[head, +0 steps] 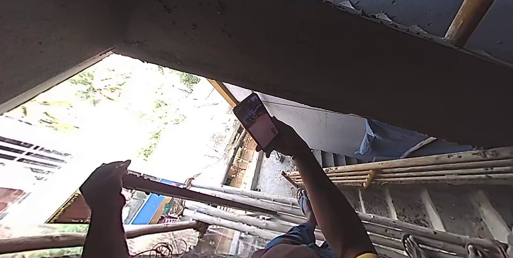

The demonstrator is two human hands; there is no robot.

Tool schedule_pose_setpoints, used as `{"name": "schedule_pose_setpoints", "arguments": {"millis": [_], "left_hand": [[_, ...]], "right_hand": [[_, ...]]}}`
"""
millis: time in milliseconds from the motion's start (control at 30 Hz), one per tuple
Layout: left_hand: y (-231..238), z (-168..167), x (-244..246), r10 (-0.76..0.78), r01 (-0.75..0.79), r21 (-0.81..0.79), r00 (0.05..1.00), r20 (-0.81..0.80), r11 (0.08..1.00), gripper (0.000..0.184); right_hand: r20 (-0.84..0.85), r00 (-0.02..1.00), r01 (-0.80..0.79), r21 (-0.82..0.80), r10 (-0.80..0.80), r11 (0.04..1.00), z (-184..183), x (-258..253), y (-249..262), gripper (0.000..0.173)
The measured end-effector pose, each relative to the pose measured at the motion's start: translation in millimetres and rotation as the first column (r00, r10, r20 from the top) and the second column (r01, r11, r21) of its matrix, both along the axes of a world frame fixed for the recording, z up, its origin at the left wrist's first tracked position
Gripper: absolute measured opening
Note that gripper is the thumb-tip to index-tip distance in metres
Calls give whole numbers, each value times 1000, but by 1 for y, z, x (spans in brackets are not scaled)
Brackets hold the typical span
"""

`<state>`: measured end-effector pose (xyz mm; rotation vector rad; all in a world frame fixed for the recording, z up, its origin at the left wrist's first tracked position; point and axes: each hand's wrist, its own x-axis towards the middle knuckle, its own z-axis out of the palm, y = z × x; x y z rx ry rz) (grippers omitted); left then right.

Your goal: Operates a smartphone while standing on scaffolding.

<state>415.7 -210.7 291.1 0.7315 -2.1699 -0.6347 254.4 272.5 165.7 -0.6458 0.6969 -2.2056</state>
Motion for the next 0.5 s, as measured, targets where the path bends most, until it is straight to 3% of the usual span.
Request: {"name": "schedule_pose_setpoints", "arguments": {"millis": [333, 500], "left_hand": [[-8, -1, 2, 33, -25, -117, 997, 69, 993, 34], [-4, -2, 1, 15, -14, -33, 1000, 27, 999, 35]], "right_hand": [[23, 1000, -18, -15, 18, 1000, -6, -3, -2, 67], [24, 1000, -12, -15, 12, 1000, -6, -3, -2, 66]]}}
